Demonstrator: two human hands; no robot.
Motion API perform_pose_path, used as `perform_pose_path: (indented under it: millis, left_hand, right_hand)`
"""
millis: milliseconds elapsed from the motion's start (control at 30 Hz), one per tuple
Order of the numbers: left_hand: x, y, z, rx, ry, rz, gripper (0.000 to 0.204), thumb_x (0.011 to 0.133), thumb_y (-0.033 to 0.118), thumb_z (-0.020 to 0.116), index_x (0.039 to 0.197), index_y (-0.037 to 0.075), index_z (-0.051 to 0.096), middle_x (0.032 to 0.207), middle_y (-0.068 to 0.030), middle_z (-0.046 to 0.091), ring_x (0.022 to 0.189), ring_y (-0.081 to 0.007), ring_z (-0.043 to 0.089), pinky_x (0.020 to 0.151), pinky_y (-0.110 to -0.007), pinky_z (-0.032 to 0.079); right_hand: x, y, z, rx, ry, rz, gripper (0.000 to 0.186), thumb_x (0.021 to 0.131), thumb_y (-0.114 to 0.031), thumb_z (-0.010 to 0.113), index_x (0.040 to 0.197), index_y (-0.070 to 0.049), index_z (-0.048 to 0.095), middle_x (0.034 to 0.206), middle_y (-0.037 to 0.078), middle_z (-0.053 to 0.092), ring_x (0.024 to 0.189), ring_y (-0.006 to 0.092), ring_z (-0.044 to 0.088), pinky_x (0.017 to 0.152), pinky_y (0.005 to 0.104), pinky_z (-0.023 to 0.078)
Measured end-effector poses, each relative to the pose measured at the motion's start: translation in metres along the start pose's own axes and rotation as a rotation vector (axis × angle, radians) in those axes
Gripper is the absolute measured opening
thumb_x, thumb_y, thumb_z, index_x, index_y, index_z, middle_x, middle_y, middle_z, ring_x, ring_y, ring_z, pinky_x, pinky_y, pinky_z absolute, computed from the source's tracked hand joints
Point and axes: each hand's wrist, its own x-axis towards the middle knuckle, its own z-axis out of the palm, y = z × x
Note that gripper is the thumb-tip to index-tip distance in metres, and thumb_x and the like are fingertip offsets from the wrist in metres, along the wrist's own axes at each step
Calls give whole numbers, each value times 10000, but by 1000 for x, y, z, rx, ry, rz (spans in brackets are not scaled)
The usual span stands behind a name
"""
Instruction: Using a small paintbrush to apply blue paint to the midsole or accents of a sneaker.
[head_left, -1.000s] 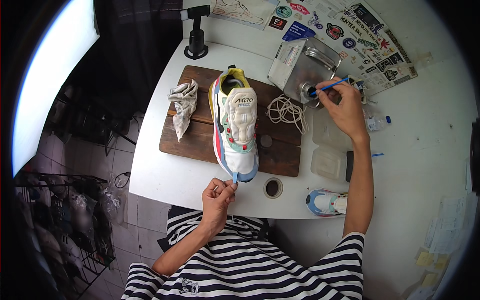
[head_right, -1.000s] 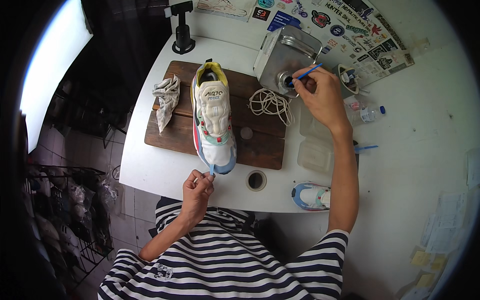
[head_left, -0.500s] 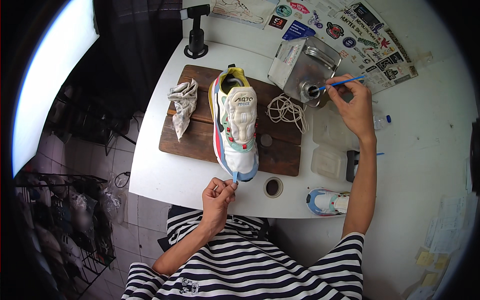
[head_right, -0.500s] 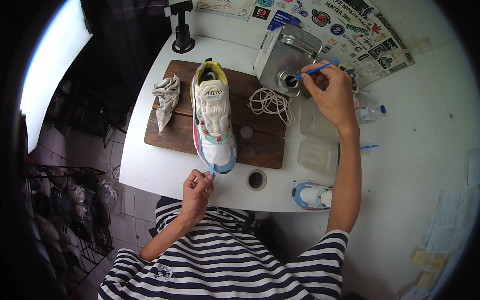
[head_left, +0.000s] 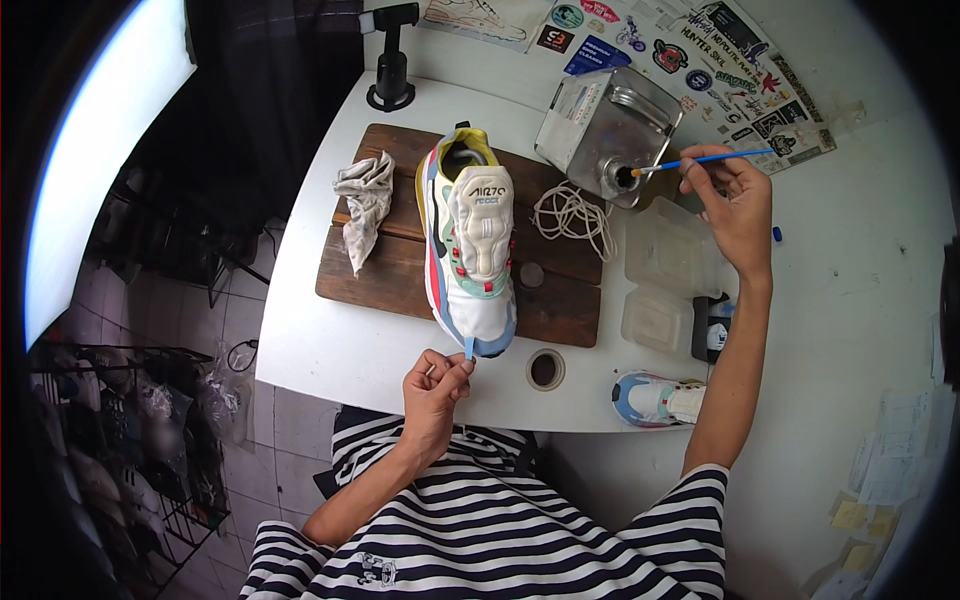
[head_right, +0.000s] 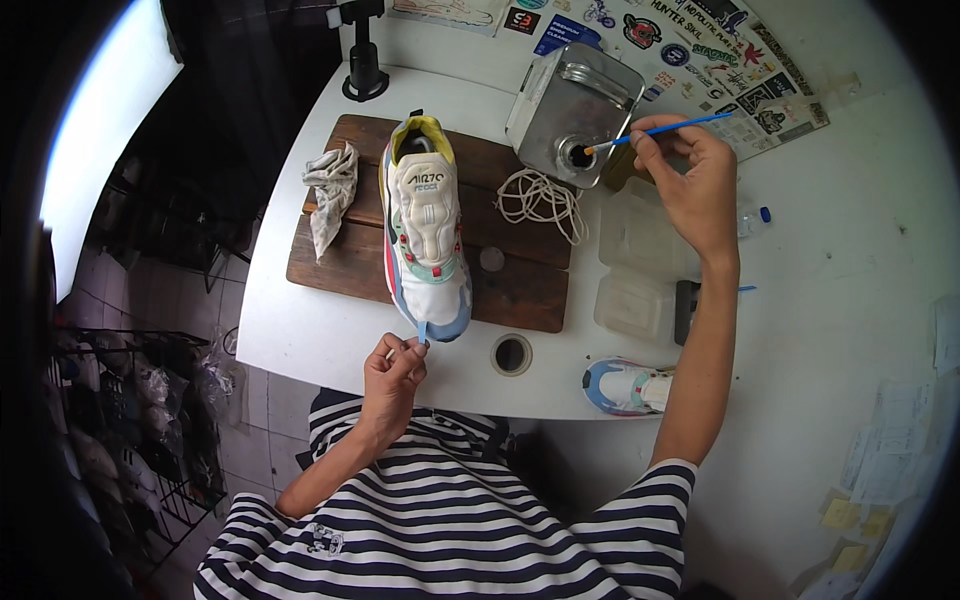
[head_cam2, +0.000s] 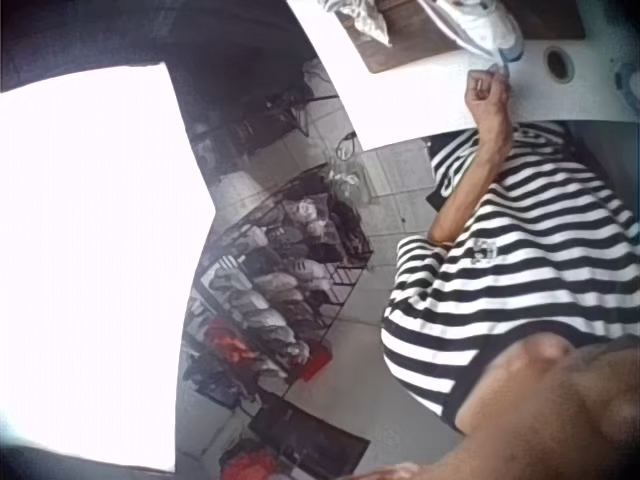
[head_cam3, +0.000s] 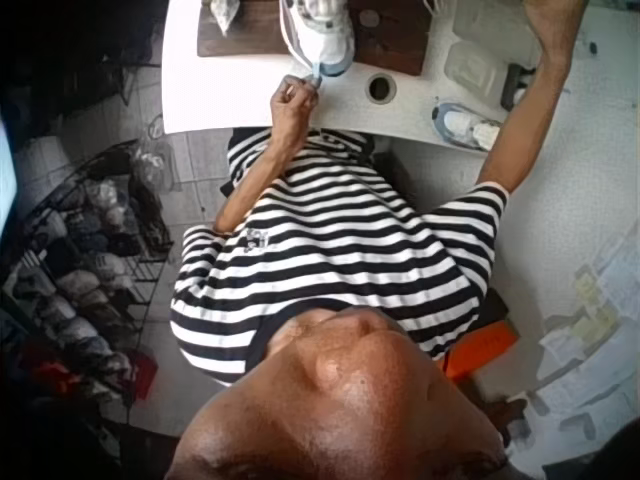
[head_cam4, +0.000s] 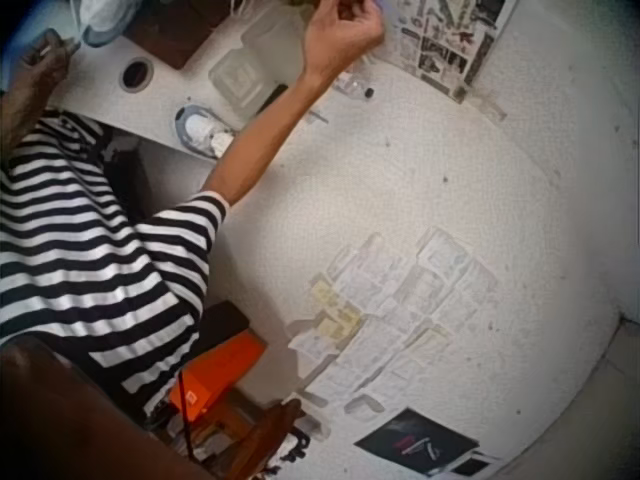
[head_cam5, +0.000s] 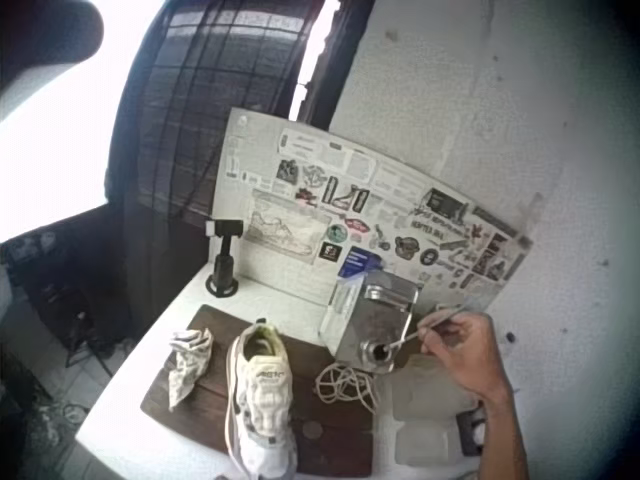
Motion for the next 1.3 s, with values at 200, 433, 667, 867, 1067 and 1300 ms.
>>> perform_pose_path:
  millis: [200,433,667,867,1067,1300]
  left_hand:
    - [0,0,0,2,-13,1,270,921,-17,729,804,91,510,1000,-110,707,658,-57,510,672,-219,460]
    - [0,1,-1,16,-1,-6,260,923,-16,725,809,87,515,995,-110,704,659,-64,512,676,-224,459]
    - [-1,1,1,16,4,-6,257,926,-13,721,811,86,514,985,-107,700,666,-67,512,676,-226,460]
    - [0,-1,-1,37,-4,-5,244,930,7,721,828,98,519,992,-90,696,671,-70,500,667,-227,441]
    - [0,-1,1,0,16,-16,242,929,-24,715,852,90,515,987,-89,699,645,-45,491,653,-221,460]
    - [-1,-1,0,-6,11,-22,238,931,-18,717,857,89,518,999,-93,707,641,-40,486,654,-217,460]
  right_hand:
    - [-1,4,5,-28,-9,-9,145,953,-94,724,1035,26,731,858,39,721,738,87,659,697,245,523]
    - [-9,7,15,-119,-41,-135,109,923,-51,723,1003,21,743,895,56,744,740,102,663,708,265,516]
    - [-13,-7,16,-256,-22,-296,91,902,-26,717,985,4,741,907,65,742,784,136,677,746,284,523]
    - [-15,-12,16,-221,-23,-241,96,889,-12,713,979,16,731,893,76,728,803,157,694,768,284,529]
    - [-20,-15,21,-234,-53,-247,94,885,2,709,975,22,722,929,77,724,828,155,700,783,276,539]
    - [-30,-22,21,-233,-86,-299,105,870,51,699,969,26,721,952,79,719,866,160,707,793,282,554]
